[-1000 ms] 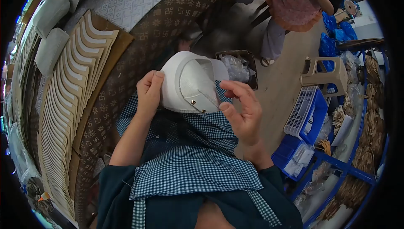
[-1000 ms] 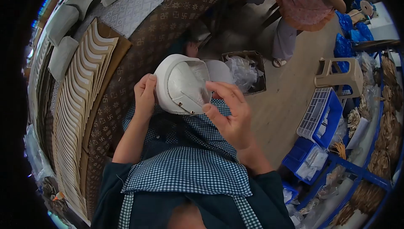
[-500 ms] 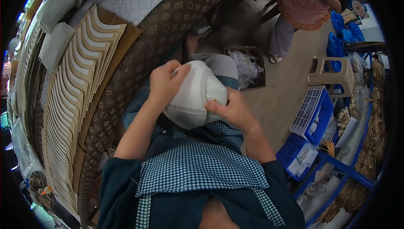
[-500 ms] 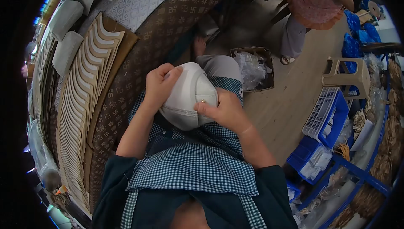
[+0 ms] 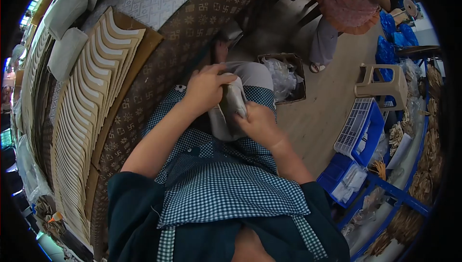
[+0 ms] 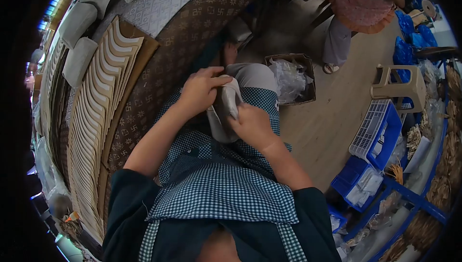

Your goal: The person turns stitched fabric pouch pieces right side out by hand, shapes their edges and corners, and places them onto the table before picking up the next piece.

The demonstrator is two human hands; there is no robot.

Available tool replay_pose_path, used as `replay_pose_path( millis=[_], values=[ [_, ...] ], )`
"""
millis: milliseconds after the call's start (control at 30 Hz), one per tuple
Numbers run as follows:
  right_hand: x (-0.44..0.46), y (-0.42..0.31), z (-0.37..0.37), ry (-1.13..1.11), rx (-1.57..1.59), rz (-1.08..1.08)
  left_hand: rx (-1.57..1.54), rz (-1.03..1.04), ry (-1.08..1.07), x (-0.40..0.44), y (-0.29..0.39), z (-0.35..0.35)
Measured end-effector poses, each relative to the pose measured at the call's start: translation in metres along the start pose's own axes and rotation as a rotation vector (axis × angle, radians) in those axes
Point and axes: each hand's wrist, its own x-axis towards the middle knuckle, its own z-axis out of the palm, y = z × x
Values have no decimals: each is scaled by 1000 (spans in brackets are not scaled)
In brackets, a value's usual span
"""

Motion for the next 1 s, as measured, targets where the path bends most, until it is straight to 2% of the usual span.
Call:
replay_pose_path(
  millis=[133, 233, 333, 400, 433, 500, 600, 633, 700, 733, 833, 867, 967, 1000],
  values=[
    [-22, -18, 8, -9, -172, -159, -128, -107, -209, 36, -3, -6],
    [-38, -20, -2, -25, -218, -226, -132, -316, -377, 55, -19, 8],
    [-43, -8, -8, 12, -234, -240, -189, -349, -644, 65, -26, 10],
    [-44, 3, -15, 87, -213, -231, -377, -335, -514, 58, -33, 2],
    [-43, 5, -22, 111, -127, -96, -467, -329, -449, 56, -34, -3],
    [-37, 6, -32, 251, 190, 125, -636, -352, -39, 44, -16, -6],
    [-13, 1, -28, 540, 78, 79, -462, -256, 237, 33, 31, -9],
    [-3, -3, -26, 629, 34, 62, -437, -185, 332, 31, 32, 12],
    [13, -7, -24, 723, -9, -15, -347, -230, 353, 30, 42, 40],
    [19, -10, -24, 764, -16, -54, -441, -296, 375, 27, 46, 44],
    [23, -7, -25, 867, 25, -132, -568, -384, 188, 23, 36, 40],
    [23, -5, -25, 899, 49, -153, -1024, -597, 82, 16, 41, 37],
    [18, 7, -12, 907, 373, -6, -1483, -780, 258, 15, 47, 30],
    [16, 10, -8, 919, 458, 18, -1550, -722, 347, 14, 49, 28]
  ],
)
